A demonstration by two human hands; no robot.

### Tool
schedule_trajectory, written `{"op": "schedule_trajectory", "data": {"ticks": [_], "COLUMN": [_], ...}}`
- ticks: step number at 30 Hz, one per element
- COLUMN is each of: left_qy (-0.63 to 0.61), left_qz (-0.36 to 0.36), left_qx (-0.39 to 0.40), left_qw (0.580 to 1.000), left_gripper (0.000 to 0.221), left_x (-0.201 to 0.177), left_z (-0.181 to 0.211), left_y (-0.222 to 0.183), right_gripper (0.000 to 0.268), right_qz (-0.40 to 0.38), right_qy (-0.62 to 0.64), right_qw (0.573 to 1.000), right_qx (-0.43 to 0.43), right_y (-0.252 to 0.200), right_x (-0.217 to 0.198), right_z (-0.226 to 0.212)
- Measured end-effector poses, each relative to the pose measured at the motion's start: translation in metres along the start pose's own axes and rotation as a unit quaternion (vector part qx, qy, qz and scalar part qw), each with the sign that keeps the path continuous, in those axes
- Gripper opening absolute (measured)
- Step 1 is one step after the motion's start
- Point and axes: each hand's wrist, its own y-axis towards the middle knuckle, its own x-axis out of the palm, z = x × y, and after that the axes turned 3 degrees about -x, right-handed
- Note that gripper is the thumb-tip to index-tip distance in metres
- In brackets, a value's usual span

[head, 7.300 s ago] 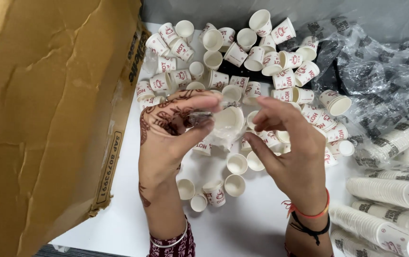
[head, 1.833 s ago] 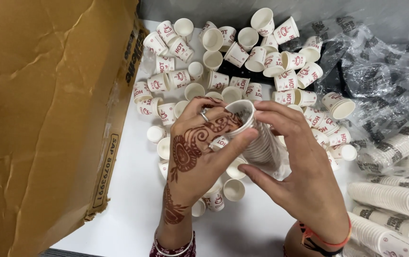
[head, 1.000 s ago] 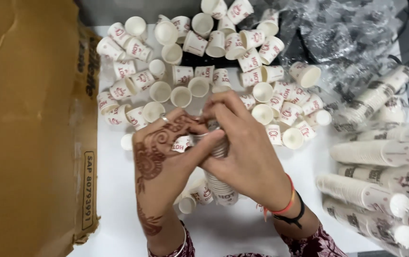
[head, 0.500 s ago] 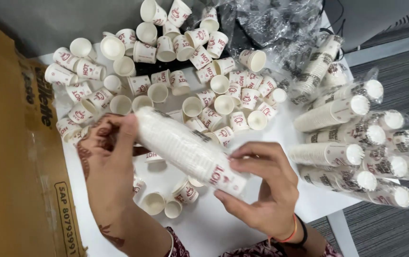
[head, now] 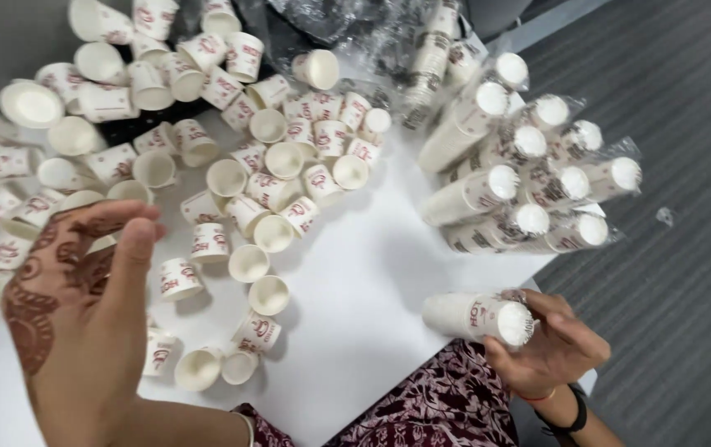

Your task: The person gathers loose paper cups scattered on a white table and nests them one by one into stacks, holding a growing stack in one hand while picking cups with the other. They occasionally wrap a completed stack in plastic packaging material and set it aside.

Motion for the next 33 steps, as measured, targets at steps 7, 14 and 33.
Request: {"op": "schedule_trajectory", "data": {"ticks": [7,14,33], "left_qy": [-0.028,0.044,0.020], "left_qz": [-0.033,-0.058,-0.042], "left_qx": [-0.010,0.022,0.006], "left_qw": [0.999,0.997,0.999], "left_gripper": [0.026,0.030,0.028], "left_x": [0.012,0.009,0.013], "left_z": [0.002,-0.003,-0.007], "left_y": [-0.002,0.002,0.003], "right_gripper": [0.080,0.119,0.043], "right_qz": [0.021,0.021,0.000], "right_qy": [-0.110,-0.148,-0.192], "right_qw": [0.993,0.977,0.952], "right_qx": [0.036,0.155,0.237], "right_y": [-0.060,-0.079,-0.062], "right_x": [-0.025,-0.005,0.017], "right_z": [0.044,0.034,0.038]}}
